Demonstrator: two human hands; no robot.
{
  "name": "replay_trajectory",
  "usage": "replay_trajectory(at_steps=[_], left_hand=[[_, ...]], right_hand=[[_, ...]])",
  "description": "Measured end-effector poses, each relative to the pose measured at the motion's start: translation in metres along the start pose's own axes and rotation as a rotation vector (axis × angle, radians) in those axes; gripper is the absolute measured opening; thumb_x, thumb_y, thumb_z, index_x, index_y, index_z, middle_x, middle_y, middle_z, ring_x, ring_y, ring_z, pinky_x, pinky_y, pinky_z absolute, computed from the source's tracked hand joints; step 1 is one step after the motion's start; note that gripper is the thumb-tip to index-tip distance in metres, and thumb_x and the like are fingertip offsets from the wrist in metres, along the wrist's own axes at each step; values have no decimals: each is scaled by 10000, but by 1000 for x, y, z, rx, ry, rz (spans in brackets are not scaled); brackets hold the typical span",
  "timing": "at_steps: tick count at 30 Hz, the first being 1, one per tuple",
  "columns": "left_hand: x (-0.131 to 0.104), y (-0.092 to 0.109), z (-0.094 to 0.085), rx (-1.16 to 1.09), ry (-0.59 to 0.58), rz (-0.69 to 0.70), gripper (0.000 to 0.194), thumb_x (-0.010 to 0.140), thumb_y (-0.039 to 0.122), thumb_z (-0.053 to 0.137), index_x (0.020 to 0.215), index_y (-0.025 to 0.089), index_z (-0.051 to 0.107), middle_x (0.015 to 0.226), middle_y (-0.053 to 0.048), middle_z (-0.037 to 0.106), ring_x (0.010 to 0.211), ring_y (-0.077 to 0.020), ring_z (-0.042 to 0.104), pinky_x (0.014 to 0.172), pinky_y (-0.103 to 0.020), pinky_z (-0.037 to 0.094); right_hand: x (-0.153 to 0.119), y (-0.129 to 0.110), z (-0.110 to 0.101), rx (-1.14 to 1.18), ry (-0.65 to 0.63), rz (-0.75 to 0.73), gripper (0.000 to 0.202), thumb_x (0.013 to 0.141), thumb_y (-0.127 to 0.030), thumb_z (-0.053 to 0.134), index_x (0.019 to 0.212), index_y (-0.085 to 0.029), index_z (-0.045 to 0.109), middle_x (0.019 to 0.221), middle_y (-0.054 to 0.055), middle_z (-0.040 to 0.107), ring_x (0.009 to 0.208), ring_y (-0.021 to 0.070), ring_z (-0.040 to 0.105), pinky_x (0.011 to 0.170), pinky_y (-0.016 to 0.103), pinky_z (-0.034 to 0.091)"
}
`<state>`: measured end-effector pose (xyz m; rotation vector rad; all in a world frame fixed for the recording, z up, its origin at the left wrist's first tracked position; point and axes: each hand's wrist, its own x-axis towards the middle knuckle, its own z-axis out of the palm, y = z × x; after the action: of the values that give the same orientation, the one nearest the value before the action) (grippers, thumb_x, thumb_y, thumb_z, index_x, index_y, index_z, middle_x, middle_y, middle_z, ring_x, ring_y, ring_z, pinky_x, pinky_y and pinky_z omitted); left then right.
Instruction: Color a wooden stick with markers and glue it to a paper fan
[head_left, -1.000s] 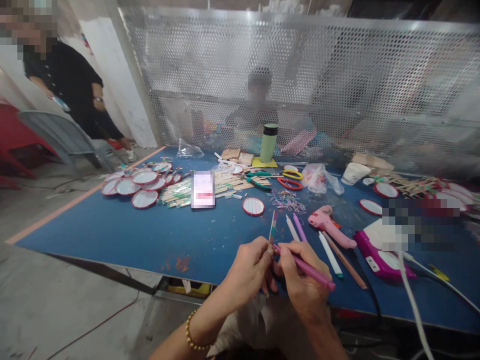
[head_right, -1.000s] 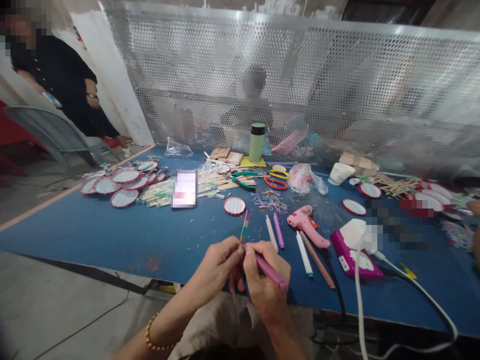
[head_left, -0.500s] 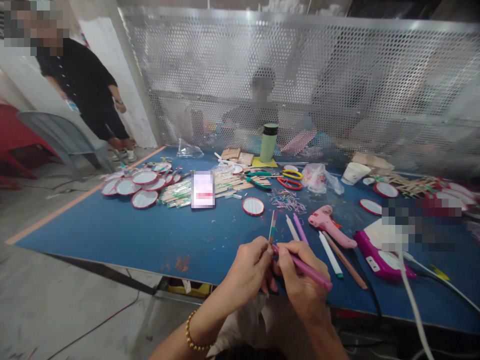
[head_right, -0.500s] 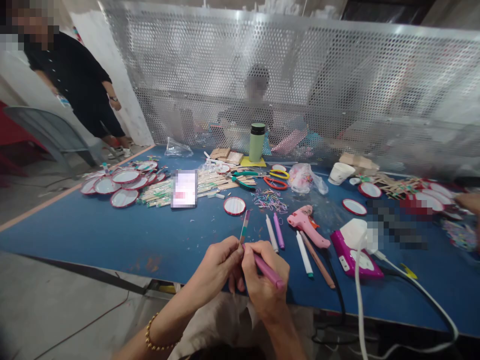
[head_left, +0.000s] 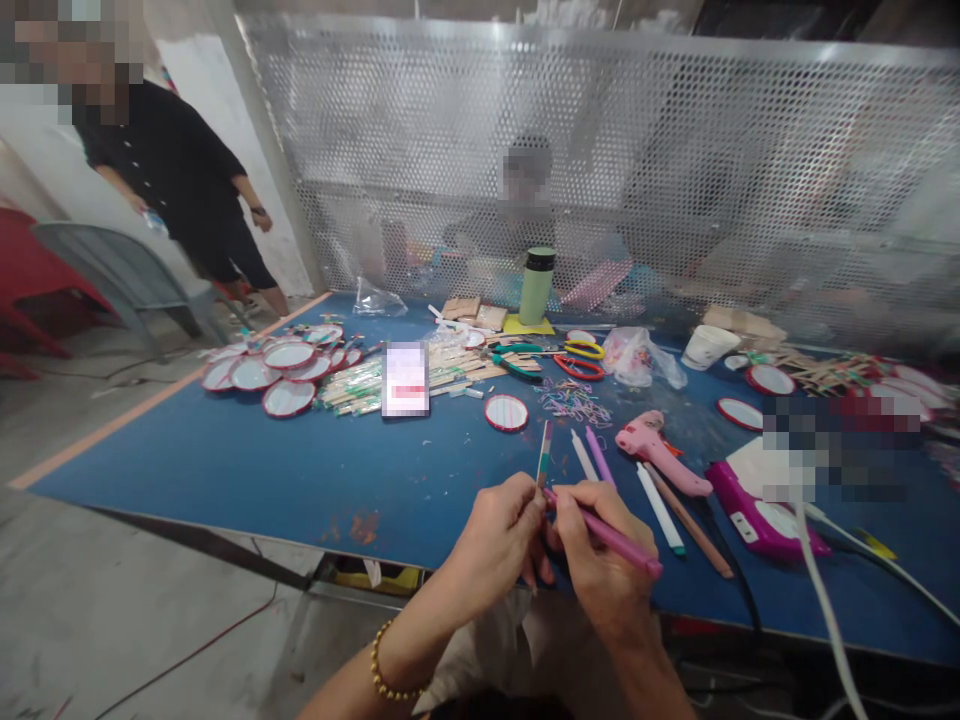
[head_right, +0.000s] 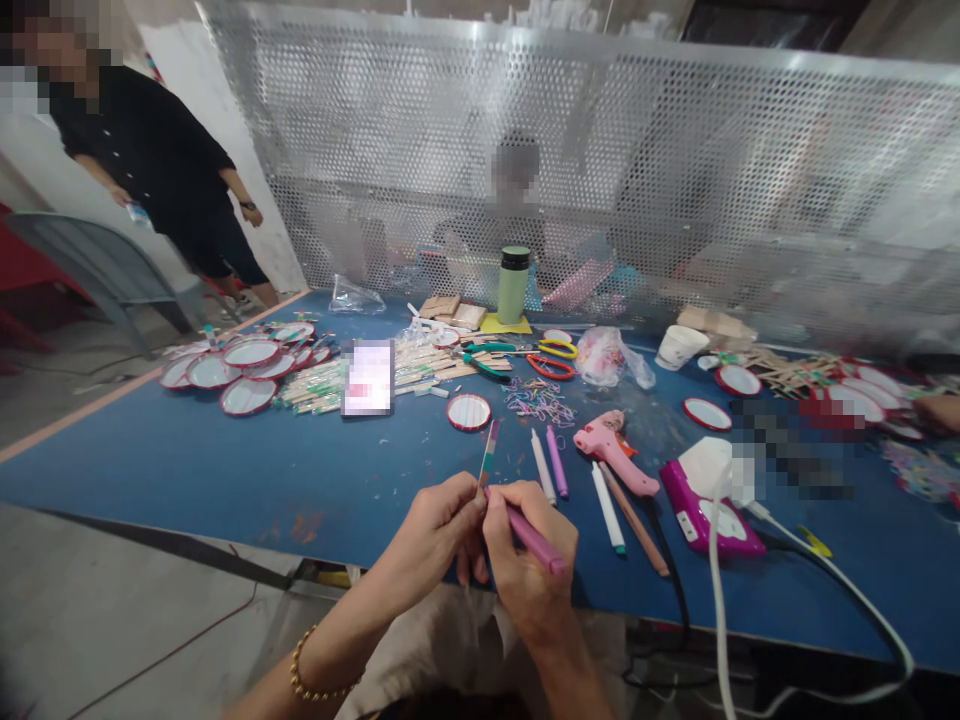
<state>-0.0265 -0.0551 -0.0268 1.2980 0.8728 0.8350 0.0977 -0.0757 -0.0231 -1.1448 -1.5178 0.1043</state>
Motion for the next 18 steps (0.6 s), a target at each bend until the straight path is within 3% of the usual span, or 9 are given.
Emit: replay_trajectory(at_steps=[18], left_hand=[[-1, 0, 0, 2, 6, -8, 412, 921, 601, 477, 788, 212, 440, 499, 35, 570, 371, -98, 525, 360, -164, 401]], right_hand=[[0, 0, 1, -20, 24, -34, 225, 937, -209, 560, 722, -198, 626, 577, -35, 638, 462, 96, 592, 461, 181, 458]])
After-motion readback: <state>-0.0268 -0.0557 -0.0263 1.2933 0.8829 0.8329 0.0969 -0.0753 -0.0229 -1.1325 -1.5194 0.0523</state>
